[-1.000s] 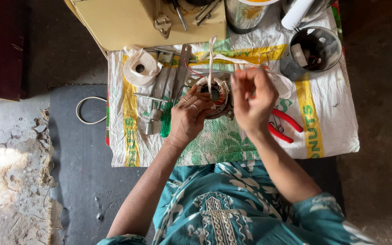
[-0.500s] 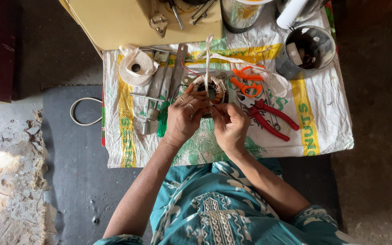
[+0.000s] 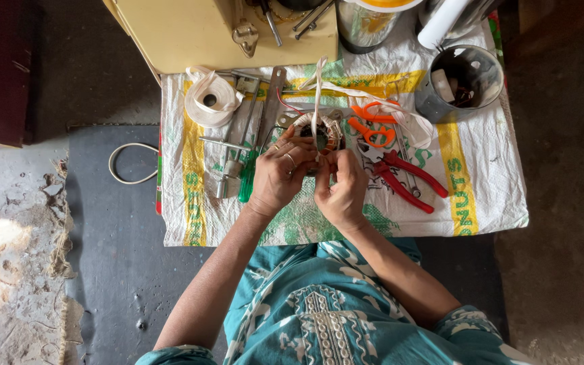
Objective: The person wraps insulating tape and white thread around the copper wire windings of a small electric motor stator by hand, securing the bundles one at a time.
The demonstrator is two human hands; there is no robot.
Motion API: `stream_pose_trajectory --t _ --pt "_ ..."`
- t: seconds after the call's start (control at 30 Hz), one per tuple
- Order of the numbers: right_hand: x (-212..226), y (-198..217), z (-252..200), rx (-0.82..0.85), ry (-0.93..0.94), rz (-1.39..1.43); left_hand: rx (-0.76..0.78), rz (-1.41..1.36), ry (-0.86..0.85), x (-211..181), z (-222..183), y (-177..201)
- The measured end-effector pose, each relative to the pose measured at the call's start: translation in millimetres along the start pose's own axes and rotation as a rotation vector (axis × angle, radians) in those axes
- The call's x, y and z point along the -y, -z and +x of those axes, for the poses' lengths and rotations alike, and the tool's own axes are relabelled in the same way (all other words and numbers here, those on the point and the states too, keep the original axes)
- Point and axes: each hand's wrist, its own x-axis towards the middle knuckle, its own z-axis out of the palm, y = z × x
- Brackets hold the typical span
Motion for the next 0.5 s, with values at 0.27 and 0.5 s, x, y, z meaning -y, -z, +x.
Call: stream_pose_trajectory --t 0.27,0.5 --pt "-12 16 22 0.066 -0.16 0.146 0.014 -0.006 -0.018 4 1 -1" --pt "-16 12 21 0.081 -0.205 0.305 0.013 0.004 -0.035 8 -2 0"
